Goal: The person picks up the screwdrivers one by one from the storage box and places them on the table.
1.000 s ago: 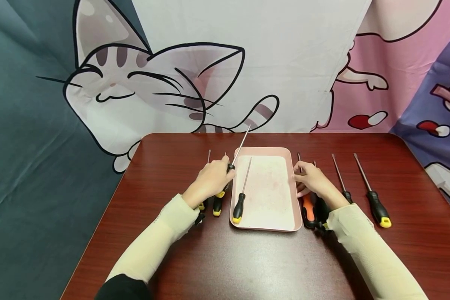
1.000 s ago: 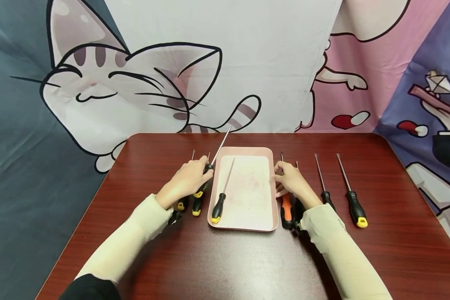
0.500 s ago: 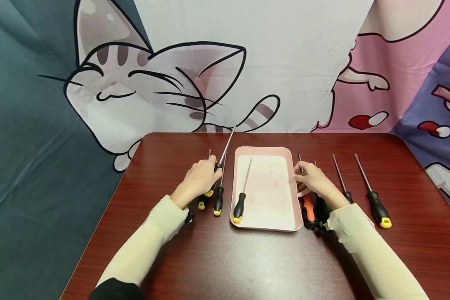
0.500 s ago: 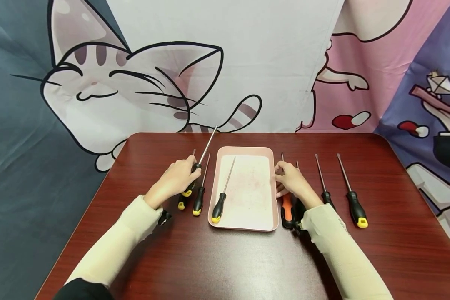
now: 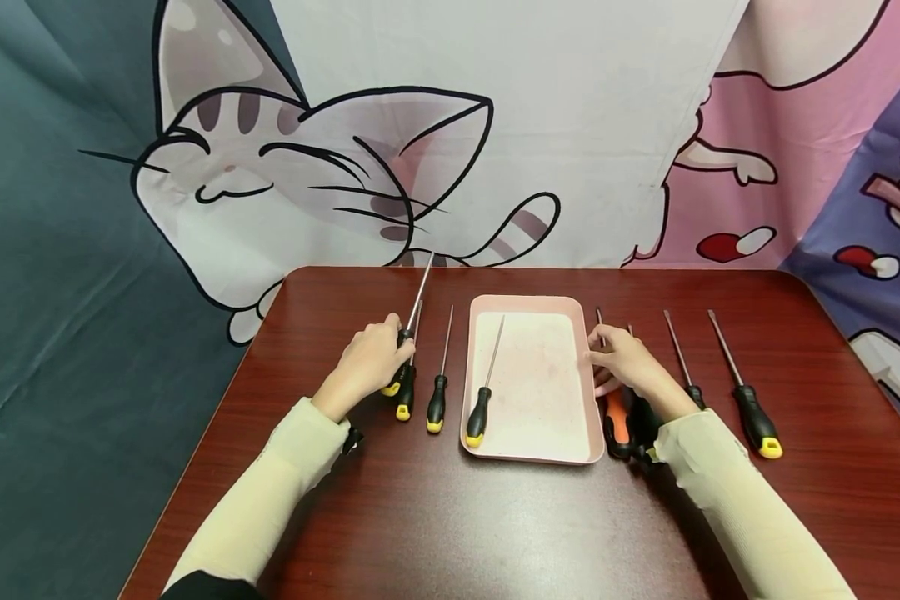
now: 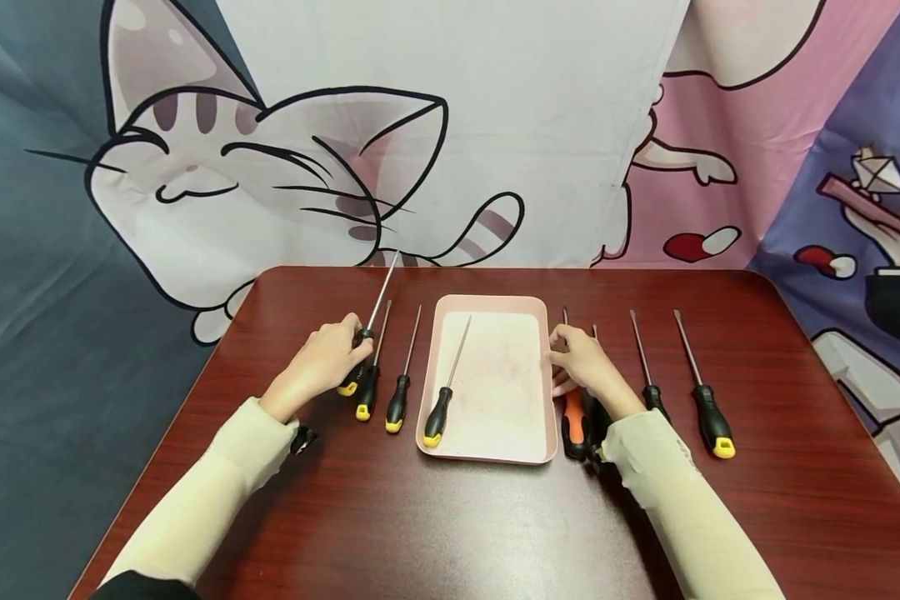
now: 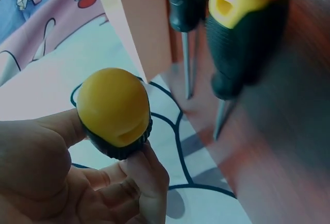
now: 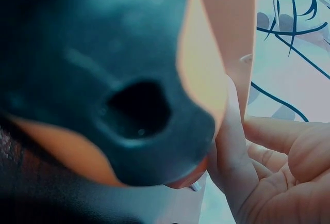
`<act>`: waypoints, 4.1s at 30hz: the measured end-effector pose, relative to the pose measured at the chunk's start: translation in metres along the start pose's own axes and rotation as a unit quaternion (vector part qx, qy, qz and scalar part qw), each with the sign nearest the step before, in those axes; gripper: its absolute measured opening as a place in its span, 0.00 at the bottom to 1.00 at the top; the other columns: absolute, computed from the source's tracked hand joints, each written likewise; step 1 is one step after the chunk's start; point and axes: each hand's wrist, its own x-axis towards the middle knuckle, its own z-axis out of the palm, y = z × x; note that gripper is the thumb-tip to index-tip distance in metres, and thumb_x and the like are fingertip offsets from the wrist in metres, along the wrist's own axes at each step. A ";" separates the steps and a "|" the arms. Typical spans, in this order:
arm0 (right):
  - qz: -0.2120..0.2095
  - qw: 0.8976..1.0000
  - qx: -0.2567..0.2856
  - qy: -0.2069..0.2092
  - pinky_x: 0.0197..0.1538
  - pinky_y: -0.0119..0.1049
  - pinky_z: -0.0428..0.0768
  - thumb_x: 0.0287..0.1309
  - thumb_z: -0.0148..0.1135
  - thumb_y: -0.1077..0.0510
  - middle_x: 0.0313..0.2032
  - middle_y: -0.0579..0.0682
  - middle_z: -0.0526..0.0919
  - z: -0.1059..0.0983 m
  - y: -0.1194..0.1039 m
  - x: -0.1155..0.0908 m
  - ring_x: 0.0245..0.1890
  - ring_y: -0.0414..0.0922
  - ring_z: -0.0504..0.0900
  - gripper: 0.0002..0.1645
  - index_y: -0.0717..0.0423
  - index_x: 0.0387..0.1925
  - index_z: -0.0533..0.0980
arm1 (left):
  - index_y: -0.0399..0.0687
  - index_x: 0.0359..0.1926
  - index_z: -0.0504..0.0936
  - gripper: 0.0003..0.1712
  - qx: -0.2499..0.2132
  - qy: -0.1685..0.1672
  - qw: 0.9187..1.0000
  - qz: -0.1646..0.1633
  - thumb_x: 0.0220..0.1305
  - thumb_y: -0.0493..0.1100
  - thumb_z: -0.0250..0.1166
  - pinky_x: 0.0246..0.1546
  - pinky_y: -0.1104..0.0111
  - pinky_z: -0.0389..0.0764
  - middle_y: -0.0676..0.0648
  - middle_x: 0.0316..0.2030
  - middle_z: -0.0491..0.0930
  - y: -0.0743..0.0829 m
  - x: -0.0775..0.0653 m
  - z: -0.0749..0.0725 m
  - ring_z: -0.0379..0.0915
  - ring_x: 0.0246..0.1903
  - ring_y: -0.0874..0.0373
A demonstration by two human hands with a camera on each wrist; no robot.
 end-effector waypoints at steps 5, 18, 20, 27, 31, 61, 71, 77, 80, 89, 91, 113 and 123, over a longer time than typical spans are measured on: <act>-0.001 1.000 -0.002 0.001 0.26 0.48 0.87 0.70 0.51 0.70 0.31 0.67 0.80 0.000 0.000 0.000 0.23 0.52 0.85 0.10 0.75 0.48 0.64 | 0.36 0.55 0.70 0.21 0.008 0.006 1.000 -0.016 0.73 0.49 0.56 0.17 0.65 0.70 0.42 0.25 0.74 -0.012 -0.003 -0.001 0.70 0.20 0.49; 0.002 1.000 -0.001 0.005 0.25 0.47 0.87 0.70 0.51 0.71 0.29 0.64 0.78 0.001 0.000 -0.001 0.22 0.50 0.84 0.09 0.74 0.47 0.64 | 0.29 0.55 0.69 0.24 0.014 0.028 0.999 -0.018 0.71 0.46 0.57 0.20 0.63 0.74 0.40 0.26 0.75 -0.045 -0.007 0.008 0.72 0.19 0.49; 0.002 1.000 -0.002 0.007 0.25 0.47 0.87 0.70 0.51 0.71 0.29 0.64 0.78 0.001 0.000 -0.001 0.21 0.50 0.84 0.09 0.74 0.47 0.64 | 0.28 0.55 0.69 0.24 0.018 0.026 0.999 -0.018 0.71 0.46 0.57 0.21 0.62 0.76 0.38 0.28 0.76 -0.048 -0.006 0.009 0.73 0.21 0.48; -0.001 1.000 0.004 0.004 0.25 0.47 0.87 0.69 0.52 0.71 0.29 0.64 0.79 0.000 0.001 0.000 0.21 0.50 0.84 0.09 0.73 0.47 0.64 | 0.25 0.58 0.68 0.27 0.036 0.010 0.999 -0.025 0.73 0.46 0.57 0.27 0.56 0.81 0.32 0.34 0.79 -0.056 -0.004 0.013 0.77 0.26 0.43; -0.001 1.000 0.007 0.001 0.25 0.47 0.87 0.70 0.51 0.71 0.29 0.64 0.79 0.000 0.001 0.000 0.22 0.50 0.84 0.09 0.74 0.47 0.64 | 0.24 0.57 0.68 0.27 0.039 0.003 0.999 -0.027 0.73 0.46 0.57 0.27 0.57 0.80 0.33 0.33 0.78 -0.059 -0.003 0.015 0.76 0.25 0.44; 0.002 1.000 0.004 0.000 0.25 0.47 0.87 0.70 0.52 0.70 0.29 0.63 0.79 0.000 0.002 0.000 0.21 0.50 0.84 0.10 0.74 0.47 0.64 | 0.26 0.55 0.72 0.25 0.057 -0.053 0.996 -0.049 0.73 0.46 0.59 0.26 0.60 0.81 0.35 0.34 0.78 -0.073 0.003 0.025 0.77 0.27 0.47; 0.001 1.000 0.008 0.000 0.25 0.48 0.87 0.70 0.51 0.70 0.28 0.64 0.79 0.000 0.002 0.000 0.21 0.51 0.84 0.10 0.74 0.47 0.63 | 0.30 0.49 0.73 0.20 0.048 -0.071 0.994 -0.063 0.74 0.47 0.57 0.23 0.63 0.75 0.41 0.27 0.74 -0.074 0.005 0.024 0.73 0.24 0.48; 0.001 1.000 0.011 0.001 0.26 0.48 0.87 0.70 0.51 0.71 0.29 0.64 0.79 0.000 0.003 0.001 0.22 0.51 0.84 0.10 0.74 0.47 0.63 | 0.34 0.40 0.75 0.19 0.043 -0.079 0.993 -0.075 0.74 0.49 0.58 0.24 0.64 0.74 0.41 0.25 0.73 -0.075 0.005 0.022 0.72 0.25 0.49; 0.000 1.000 0.012 0.001 0.25 0.48 0.87 0.70 0.52 0.71 0.30 0.65 0.79 0.001 0.003 0.000 0.22 0.52 0.84 0.09 0.73 0.46 0.63 | 0.37 0.35 0.75 0.20 0.048 -0.080 0.992 -0.080 0.74 0.51 0.58 0.22 0.65 0.72 0.42 0.24 0.72 -0.075 0.004 0.022 0.71 0.23 0.50; 0.001 1.000 0.003 0.003 0.25 0.48 0.87 0.70 0.52 0.70 0.30 0.65 0.80 0.001 0.002 0.000 0.22 0.51 0.84 0.10 0.73 0.47 0.63 | 0.33 0.48 0.75 0.30 0.081 -0.029 0.992 -0.092 0.74 0.60 0.54 0.29 0.51 0.81 0.35 0.37 0.79 -0.071 -0.003 0.017 0.77 0.33 0.41; 0.001 1.000 0.003 0.003 0.25 0.48 0.87 0.70 0.52 0.70 0.30 0.65 0.80 0.001 0.002 0.000 0.22 0.51 0.84 0.10 0.73 0.47 0.63 | 0.32 0.53 0.74 0.30 0.079 -0.006 0.993 -0.086 0.76 0.58 0.51 0.34 0.45 0.82 0.34 0.42 0.79 -0.069 -0.004 0.016 0.78 0.38 0.38; 0.000 1.000 0.008 0.002 0.26 0.49 0.87 0.70 0.52 0.70 0.31 0.66 0.79 0.000 0.002 0.000 0.22 0.52 0.84 0.11 0.74 0.48 0.63 | 0.41 0.65 0.71 0.30 0.001 0.125 0.992 0.030 0.74 0.58 0.50 0.40 0.45 0.82 0.37 0.56 0.74 -0.013 -0.012 0.003 0.73 0.52 0.40; -0.002 1.000 0.009 0.002 0.26 0.48 0.87 0.70 0.51 0.70 0.31 0.66 0.79 0.000 0.004 0.001 0.22 0.51 0.84 0.11 0.74 0.49 0.63 | 0.40 0.61 0.74 0.28 -0.004 0.125 0.987 0.104 0.72 0.56 0.54 0.47 0.48 0.80 0.39 0.51 0.77 0.026 -0.014 0.005 0.75 0.49 0.40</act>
